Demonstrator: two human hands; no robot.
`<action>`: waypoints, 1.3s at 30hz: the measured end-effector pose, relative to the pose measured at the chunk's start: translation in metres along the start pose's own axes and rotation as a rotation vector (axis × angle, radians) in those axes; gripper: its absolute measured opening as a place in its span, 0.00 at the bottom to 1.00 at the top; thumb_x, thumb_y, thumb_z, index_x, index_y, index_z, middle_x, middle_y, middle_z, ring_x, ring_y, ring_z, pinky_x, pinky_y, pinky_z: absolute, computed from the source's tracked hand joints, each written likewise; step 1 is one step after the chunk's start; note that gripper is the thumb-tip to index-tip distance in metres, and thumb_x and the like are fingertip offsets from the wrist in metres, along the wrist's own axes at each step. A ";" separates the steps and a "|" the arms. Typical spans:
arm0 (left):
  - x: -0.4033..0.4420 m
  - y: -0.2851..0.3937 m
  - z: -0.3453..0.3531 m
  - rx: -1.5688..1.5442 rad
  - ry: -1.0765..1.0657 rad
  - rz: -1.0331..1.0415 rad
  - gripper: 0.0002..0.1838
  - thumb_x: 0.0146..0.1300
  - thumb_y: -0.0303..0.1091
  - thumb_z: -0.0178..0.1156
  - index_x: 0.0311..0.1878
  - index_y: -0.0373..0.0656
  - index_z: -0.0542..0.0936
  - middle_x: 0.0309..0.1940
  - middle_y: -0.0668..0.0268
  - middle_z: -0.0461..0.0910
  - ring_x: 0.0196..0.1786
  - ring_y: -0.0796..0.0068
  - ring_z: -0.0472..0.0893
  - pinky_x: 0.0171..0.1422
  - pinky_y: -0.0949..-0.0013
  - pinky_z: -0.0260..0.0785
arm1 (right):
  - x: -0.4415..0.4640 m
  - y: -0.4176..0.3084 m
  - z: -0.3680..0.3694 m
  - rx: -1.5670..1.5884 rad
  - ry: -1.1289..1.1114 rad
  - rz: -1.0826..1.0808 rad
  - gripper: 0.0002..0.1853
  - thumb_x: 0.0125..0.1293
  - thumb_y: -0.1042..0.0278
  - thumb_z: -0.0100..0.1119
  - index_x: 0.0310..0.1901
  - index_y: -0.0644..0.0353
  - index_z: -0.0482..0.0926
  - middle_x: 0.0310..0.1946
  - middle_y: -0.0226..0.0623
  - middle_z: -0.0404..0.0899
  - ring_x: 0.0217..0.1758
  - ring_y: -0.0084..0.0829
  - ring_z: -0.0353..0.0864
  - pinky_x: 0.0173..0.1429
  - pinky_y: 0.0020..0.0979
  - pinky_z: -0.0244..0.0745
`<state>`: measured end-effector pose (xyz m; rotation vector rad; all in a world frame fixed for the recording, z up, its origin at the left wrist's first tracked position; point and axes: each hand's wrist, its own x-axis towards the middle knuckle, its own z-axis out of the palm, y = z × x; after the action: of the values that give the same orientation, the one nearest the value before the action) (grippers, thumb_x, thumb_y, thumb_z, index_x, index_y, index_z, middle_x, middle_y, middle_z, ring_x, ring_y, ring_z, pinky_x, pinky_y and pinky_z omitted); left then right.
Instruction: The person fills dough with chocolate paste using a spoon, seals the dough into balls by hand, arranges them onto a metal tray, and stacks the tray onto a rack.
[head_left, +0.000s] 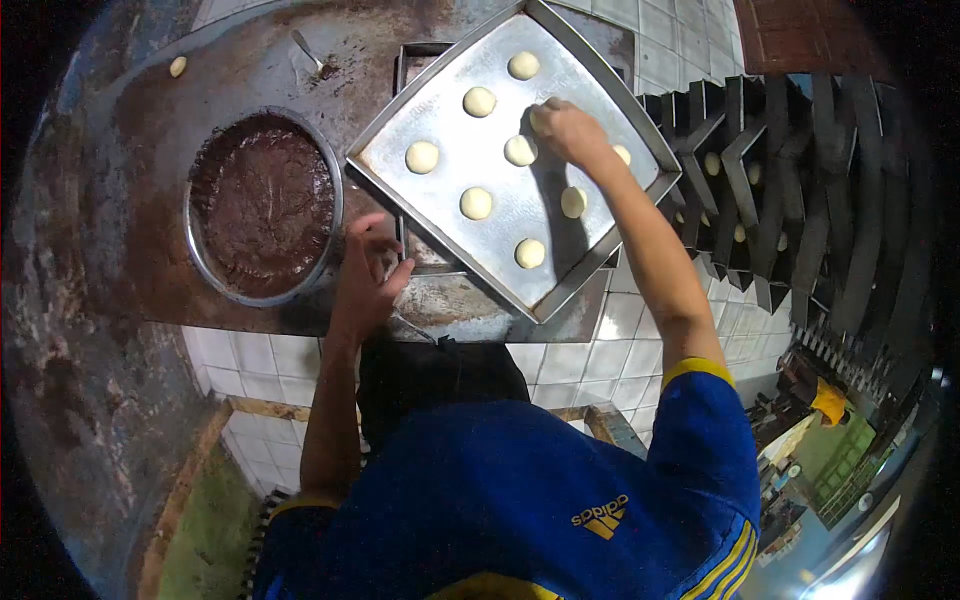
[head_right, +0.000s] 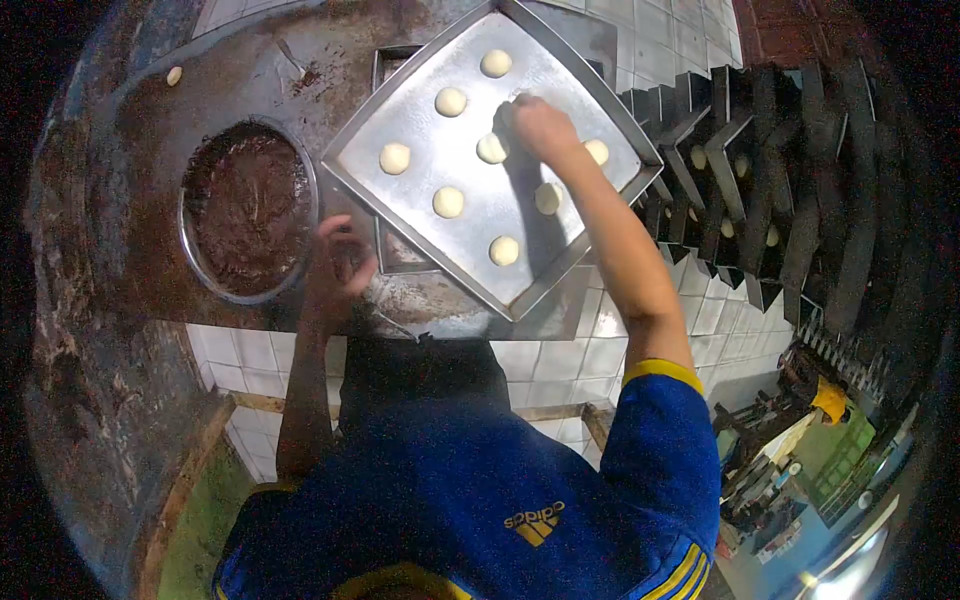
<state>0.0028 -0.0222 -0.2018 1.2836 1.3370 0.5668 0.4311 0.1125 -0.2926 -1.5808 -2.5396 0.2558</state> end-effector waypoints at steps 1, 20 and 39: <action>0.000 0.001 0.000 -0.033 -0.006 0.117 0.37 0.66 0.27 0.72 0.74 0.44 0.65 0.50 0.63 0.81 0.32 0.84 0.70 0.39 0.74 0.69 | 0.001 -0.005 0.009 -0.106 -0.070 0.050 0.21 0.69 0.65 0.63 0.62 0.60 0.84 0.49 0.51 0.86 0.50 0.49 0.90 0.53 0.45 0.88; 0.015 0.122 -0.021 -0.574 0.230 0.260 0.30 0.86 0.56 0.48 0.37 0.37 0.78 0.30 0.69 0.79 0.35 0.82 0.79 0.40 0.70 0.72 | 0.023 -0.349 -0.161 1.241 0.429 0.322 0.11 0.68 0.71 0.74 0.48 0.65 0.85 0.35 0.29 0.86 0.38 0.21 0.82 0.46 0.26 0.78; -0.037 0.005 -0.157 -0.452 -0.301 0.419 0.26 0.63 0.34 0.75 0.61 0.36 0.78 0.58 0.55 0.85 0.60 0.68 0.85 0.63 0.66 0.77 | 0.071 -0.471 -0.179 0.933 0.057 0.425 0.24 0.81 0.52 0.62 0.54 0.71 0.88 0.33 0.41 0.86 0.30 0.25 0.78 0.38 0.30 0.76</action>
<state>-0.1465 -0.0002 -0.1455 1.2109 0.6413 0.8695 0.0248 -0.0154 -0.0143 -1.5930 -1.5611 1.1954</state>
